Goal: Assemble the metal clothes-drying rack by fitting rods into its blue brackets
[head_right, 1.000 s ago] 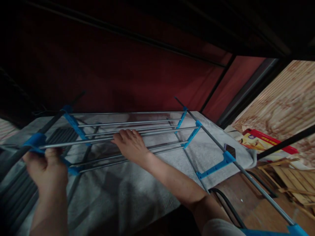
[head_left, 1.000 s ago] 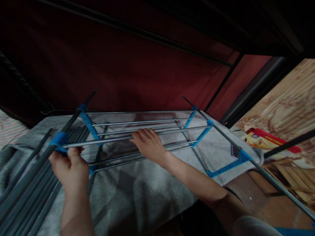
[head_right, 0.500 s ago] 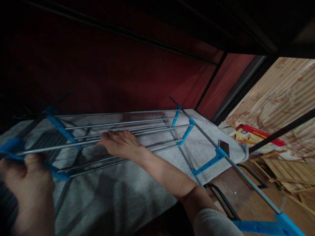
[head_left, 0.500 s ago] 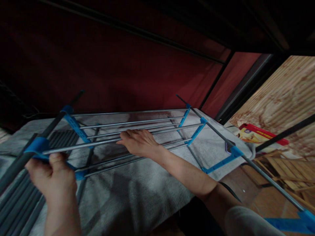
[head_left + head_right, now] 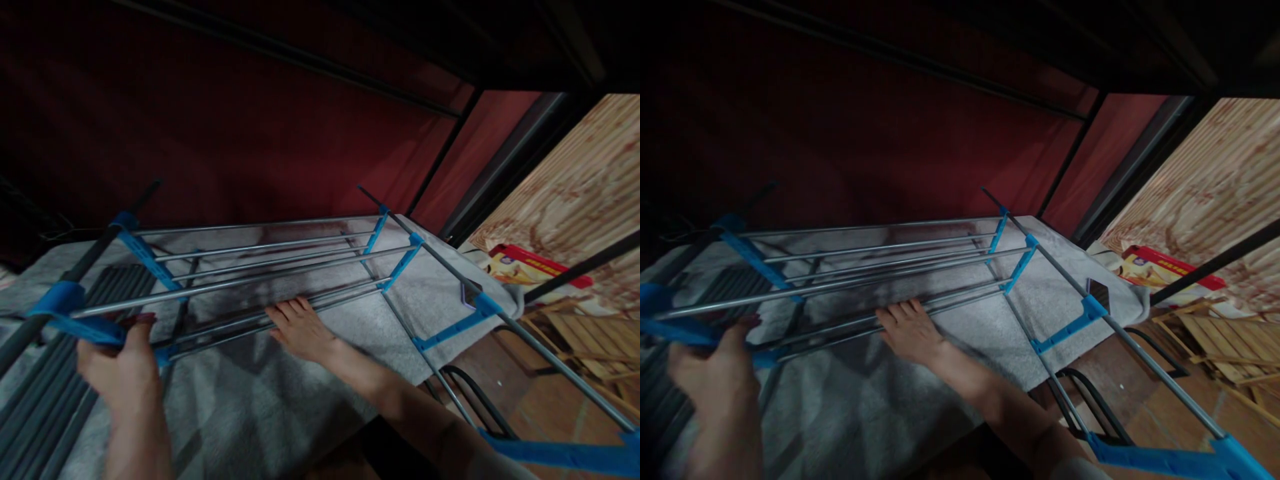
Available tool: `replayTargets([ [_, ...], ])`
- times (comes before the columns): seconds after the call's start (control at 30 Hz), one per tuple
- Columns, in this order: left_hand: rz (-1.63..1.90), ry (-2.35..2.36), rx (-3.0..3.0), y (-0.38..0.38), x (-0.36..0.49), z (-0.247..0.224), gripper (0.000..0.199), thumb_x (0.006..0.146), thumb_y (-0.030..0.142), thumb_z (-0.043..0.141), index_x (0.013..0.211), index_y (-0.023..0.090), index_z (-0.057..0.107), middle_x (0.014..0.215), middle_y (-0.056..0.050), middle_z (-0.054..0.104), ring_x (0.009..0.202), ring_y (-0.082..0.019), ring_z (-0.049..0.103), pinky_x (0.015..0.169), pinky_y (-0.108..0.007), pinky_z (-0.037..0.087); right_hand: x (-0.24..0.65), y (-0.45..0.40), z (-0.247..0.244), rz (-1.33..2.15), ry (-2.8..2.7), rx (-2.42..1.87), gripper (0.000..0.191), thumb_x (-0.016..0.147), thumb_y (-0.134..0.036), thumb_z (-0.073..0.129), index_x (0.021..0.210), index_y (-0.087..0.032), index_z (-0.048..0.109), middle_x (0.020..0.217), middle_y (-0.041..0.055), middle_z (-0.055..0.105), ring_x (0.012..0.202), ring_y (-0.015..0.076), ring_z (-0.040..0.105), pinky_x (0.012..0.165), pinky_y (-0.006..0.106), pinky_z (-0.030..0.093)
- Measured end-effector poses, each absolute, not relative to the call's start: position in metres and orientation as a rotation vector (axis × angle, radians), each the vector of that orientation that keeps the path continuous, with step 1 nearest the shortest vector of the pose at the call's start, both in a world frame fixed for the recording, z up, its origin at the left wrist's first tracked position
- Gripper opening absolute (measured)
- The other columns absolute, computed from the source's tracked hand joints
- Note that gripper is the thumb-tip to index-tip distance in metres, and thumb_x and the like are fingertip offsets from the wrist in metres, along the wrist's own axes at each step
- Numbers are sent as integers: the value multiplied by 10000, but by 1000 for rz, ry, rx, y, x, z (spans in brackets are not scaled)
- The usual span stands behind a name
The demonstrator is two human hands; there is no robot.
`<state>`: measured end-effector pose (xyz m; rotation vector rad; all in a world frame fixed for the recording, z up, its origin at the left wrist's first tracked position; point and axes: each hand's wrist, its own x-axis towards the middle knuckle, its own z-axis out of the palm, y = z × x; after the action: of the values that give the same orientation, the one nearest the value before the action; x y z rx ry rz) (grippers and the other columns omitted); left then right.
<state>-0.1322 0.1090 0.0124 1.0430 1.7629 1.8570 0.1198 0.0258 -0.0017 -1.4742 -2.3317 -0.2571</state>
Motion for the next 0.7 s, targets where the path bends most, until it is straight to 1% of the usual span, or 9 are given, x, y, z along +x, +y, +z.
replayTargets([
  [0.03, 1854, 1780, 964, 110, -132, 10, 472, 553, 350, 739, 973, 141, 684, 797, -7, 646, 793, -221, 632, 800, -401, 519, 120, 31, -6, -241, -2353, -1511, 375, 987, -393, 491, 1284, -167, 524, 1178, 98, 639, 1071, 221, 560, 957, 398, 441],
  [0.1, 1796, 1753, 806, 112, -131, 4, 425, 548, 335, 739, 921, 134, 697, 685, 13, 619, 673, -197, 621, 692, -371, 521, 116, 43, -10, -225, -2386, -1553, 305, 991, -407, 484, 1165, -173, 574, 1087, 81, 658, 1016, 211, 591, 912, 370, 464],
  [0.13, 1751, 1730, 748, 113, -131, 2, 406, 556, 334, 734, 904, 127, 699, 659, 12, 615, 633, -187, 611, 643, -351, 513, 114, 50, -10, -217, -2399, -1564, 284, 996, -417, 472, 1096, -178, 591, 1052, 75, 664, 989, 204, 607, 885, 350, 475],
  [0.2, 1676, 1750, 692, 114, -132, -1, 371, 565, 332, 733, 863, 114, 709, 622, 4, 612, 569, -169, 582, 566, -317, 484, 108, 61, -10, -200, -2430, -1566, 312, 1003, -453, 442, 1000, -184, 600, 994, 65, 677, 930, 191, 637, 818, 317, 495],
  [0.27, 1610, 1854, 722, 115, -133, -4, 347, 585, 337, 730, 848, 111, 728, 600, -3, 607, 540, -160, 557, 527, -302, 454, 104, 68, -10, -183, -2465, -1548, 361, 1007, -486, 408, 976, -183, 602, 957, 59, 693, 885, 183, 662, 753, 292, 507],
  [0.37, 1572, 1937, 762, 115, -134, -5, 334, 619, 335, 719, 867, 112, 742, 577, 1, 587, 522, -156, 539, 507, -298, 433, 103, 72, -9, -163, -2494, -1541, 413, 1001, -528, 388, 982, -177, 604, 941, 62, 716, 875, 182, 688, 703, 270, 518],
  [0.5, 1622, 1894, 822, 113, -132, -3, 297, 655, 311, 698, 869, 110, 740, 575, 10, 569, 512, -139, 524, 520, -291, 438, 106, 72, -6, -146, -2520, -1564, 436, 999, -545, 378, 1002, -176, 609, 952, 68, 734, 886, 189, 705, 701, 272, 529],
  [0.7, 1632, 1773, 779, 116, -135, -6, 275, 619, 268, 718, 842, 107, 712, 581, 2, 581, 512, -143, 528, 513, -285, 433, 106, 71, -1, -105, -2536, -1596, 441, 1010, -538, 343, 1032, -185, 607, 971, 65, 741, 883, 190, 709, 714, 287, 528],
])
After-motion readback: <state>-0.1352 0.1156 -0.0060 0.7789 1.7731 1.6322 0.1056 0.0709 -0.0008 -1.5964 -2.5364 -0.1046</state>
